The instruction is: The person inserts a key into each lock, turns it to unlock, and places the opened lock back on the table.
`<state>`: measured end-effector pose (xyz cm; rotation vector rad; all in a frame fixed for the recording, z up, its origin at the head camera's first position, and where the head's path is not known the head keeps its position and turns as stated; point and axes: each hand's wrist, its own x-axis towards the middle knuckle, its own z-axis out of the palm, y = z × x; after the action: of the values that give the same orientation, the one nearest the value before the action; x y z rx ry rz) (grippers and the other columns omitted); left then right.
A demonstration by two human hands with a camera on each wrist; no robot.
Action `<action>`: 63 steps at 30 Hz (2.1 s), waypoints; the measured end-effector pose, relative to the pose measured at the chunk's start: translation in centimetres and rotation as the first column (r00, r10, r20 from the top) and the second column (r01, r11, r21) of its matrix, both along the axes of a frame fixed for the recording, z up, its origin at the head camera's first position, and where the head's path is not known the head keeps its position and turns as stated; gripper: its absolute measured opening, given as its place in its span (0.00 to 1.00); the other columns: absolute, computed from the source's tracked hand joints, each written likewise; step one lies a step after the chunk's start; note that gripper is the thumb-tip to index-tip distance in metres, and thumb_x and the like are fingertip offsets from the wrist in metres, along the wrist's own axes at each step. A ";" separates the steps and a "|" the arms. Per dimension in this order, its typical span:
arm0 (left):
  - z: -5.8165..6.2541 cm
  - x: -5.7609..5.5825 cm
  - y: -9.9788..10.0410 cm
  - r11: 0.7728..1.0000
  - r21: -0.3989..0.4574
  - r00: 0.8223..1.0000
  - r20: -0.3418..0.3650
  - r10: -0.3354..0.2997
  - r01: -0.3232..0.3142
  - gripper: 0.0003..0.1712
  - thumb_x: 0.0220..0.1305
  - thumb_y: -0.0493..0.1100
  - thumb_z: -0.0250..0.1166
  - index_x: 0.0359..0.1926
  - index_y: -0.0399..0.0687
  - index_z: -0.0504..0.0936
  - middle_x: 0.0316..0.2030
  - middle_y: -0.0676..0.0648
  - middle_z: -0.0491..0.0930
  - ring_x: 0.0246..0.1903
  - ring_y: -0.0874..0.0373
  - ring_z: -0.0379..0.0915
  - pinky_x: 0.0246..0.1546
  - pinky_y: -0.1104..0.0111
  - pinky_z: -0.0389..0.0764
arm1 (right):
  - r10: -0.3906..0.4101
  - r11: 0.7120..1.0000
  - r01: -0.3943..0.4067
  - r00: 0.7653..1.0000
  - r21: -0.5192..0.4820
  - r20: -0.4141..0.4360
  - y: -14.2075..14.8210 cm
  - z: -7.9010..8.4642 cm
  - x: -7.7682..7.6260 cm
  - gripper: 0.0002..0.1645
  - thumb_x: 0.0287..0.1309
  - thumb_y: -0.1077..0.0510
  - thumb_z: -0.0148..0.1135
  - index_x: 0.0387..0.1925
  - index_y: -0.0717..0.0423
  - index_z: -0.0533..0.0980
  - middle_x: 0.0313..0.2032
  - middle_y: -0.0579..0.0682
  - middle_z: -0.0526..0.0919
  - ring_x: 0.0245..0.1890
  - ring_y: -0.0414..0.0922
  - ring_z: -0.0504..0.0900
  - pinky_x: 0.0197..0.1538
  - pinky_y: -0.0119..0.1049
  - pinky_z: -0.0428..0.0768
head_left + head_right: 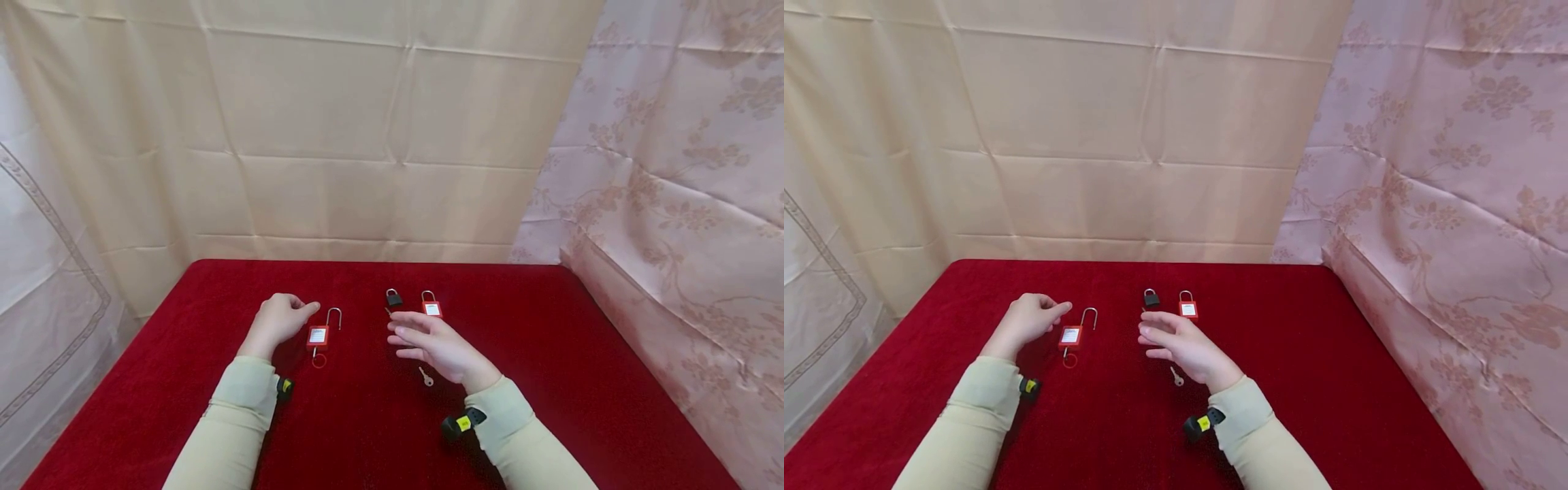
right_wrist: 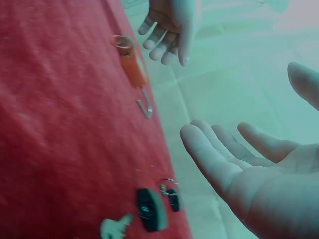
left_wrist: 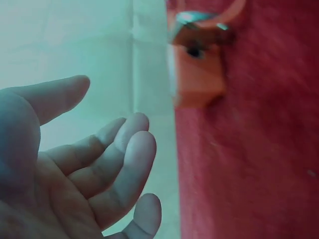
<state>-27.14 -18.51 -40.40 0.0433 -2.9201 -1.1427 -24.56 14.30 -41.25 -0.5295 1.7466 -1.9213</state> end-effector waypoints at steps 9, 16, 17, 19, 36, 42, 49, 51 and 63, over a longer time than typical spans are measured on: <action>1.9 0.6 1.1 0.997 0.079 0.991 -0.132 -0.008 0.018 0.24 0.70 0.57 0.63 0.49 0.40 0.85 0.43 0.42 0.85 0.40 0.47 0.80 0.45 0.53 0.80 | -0.089 0.996 0.087 0.993 -0.029 -0.081 1.8 2.1 0.1 0.35 0.73 0.59 0.59 0.73 0.68 0.60 0.67 0.66 0.70 0.66 0.62 0.72 0.62 0.53 0.74; 3.9 1.9 1.9 0.992 0.118 0.977 -0.214 -0.011 0.037 0.22 0.69 0.56 0.65 0.48 0.41 0.85 0.40 0.44 0.85 0.38 0.49 0.80 0.44 0.54 0.79 | -0.149 0.988 0.139 0.974 -0.068 -0.169 3.5 4.0 0.4 0.31 0.74 0.62 0.55 0.72 0.67 0.62 0.65 0.67 0.70 0.63 0.63 0.74 0.59 0.48 0.78; 4.2 2.1 2.0 0.992 0.122 0.974 -0.226 -0.015 0.043 0.22 0.69 0.56 0.65 0.48 0.41 0.85 0.39 0.44 0.85 0.38 0.49 0.80 0.44 0.54 0.79 | -0.152 0.987 0.140 0.973 -0.081 -0.175 3.7 4.3 0.5 0.31 0.74 0.62 0.55 0.72 0.68 0.61 0.65 0.69 0.69 0.62 0.62 0.75 0.59 0.47 0.79; 4.8 2.5 2.2 0.990 0.126 0.969 -0.246 -0.023 0.055 0.22 0.69 0.56 0.65 0.47 0.41 0.85 0.39 0.44 0.86 0.38 0.49 0.80 0.44 0.54 0.79 | -0.161 0.984 0.144 0.971 -0.110 -0.175 4.1 4.7 0.5 0.31 0.74 0.63 0.54 0.72 0.69 0.60 0.66 0.72 0.67 0.61 0.60 0.77 0.58 0.46 0.79; 5.6 3.3 3.4 0.985 0.140 0.978 -0.194 -0.076 0.104 0.23 0.69 0.57 0.65 0.51 0.43 0.84 0.42 0.46 0.85 0.40 0.50 0.80 0.46 0.54 0.79 | -0.204 0.976 0.215 0.942 0.013 -0.266 5.0 5.0 0.4 0.28 0.71 0.64 0.59 0.68 0.70 0.67 0.59 0.65 0.77 0.51 0.49 0.84 0.55 0.44 0.81; 5.4 3.2 4.2 0.984 0.128 0.978 -0.183 -0.098 0.122 0.22 0.68 0.57 0.65 0.49 0.44 0.85 0.38 0.48 0.85 0.36 0.53 0.79 0.42 0.57 0.79 | -0.202 0.952 0.265 0.921 0.154 -0.334 5.4 4.9 0.2 0.27 0.69 0.61 0.63 0.65 0.69 0.71 0.56 0.63 0.81 0.50 0.54 0.84 0.50 0.42 0.84; 4.7 3.2 5.2 0.981 0.136 0.980 -0.162 -0.119 0.142 0.20 0.67 0.57 0.67 0.48 0.47 0.85 0.36 0.50 0.84 0.33 0.54 0.79 0.40 0.58 0.79 | -0.179 0.917 0.283 0.922 0.281 -0.343 5.9 4.6 -0.1 0.24 0.67 0.57 0.66 0.60 0.67 0.76 0.47 0.59 0.85 0.44 0.58 0.85 0.45 0.45 0.85; 4.5 3.2 5.5 0.980 0.130 0.978 -0.163 -0.127 0.149 0.19 0.67 0.56 0.67 0.48 0.47 0.85 0.36 0.50 0.83 0.35 0.54 0.78 0.41 0.58 0.79 | -0.163 0.912 0.274 0.925 0.306 -0.343 6.0 4.4 -0.2 0.24 0.67 0.58 0.66 0.58 0.68 0.76 0.45 0.59 0.86 0.42 0.58 0.85 0.44 0.47 0.85; 3.9 3.3 7.3 0.980 0.098 0.976 -0.148 -0.159 0.174 0.16 0.66 0.52 0.69 0.46 0.47 0.86 0.37 0.50 0.84 0.34 0.55 0.79 0.37 0.60 0.81 | -0.138 0.825 0.288 0.937 0.487 -0.322 5.9 3.1 -0.5 0.21 0.58 0.57 0.74 0.48 0.68 0.80 0.31 0.61 0.84 0.28 0.57 0.81 0.31 0.49 0.85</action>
<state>-23.81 -11.25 -36.55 -0.2754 -2.7785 -1.2721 -25.02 20.19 -38.10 -0.4137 2.4959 -1.4363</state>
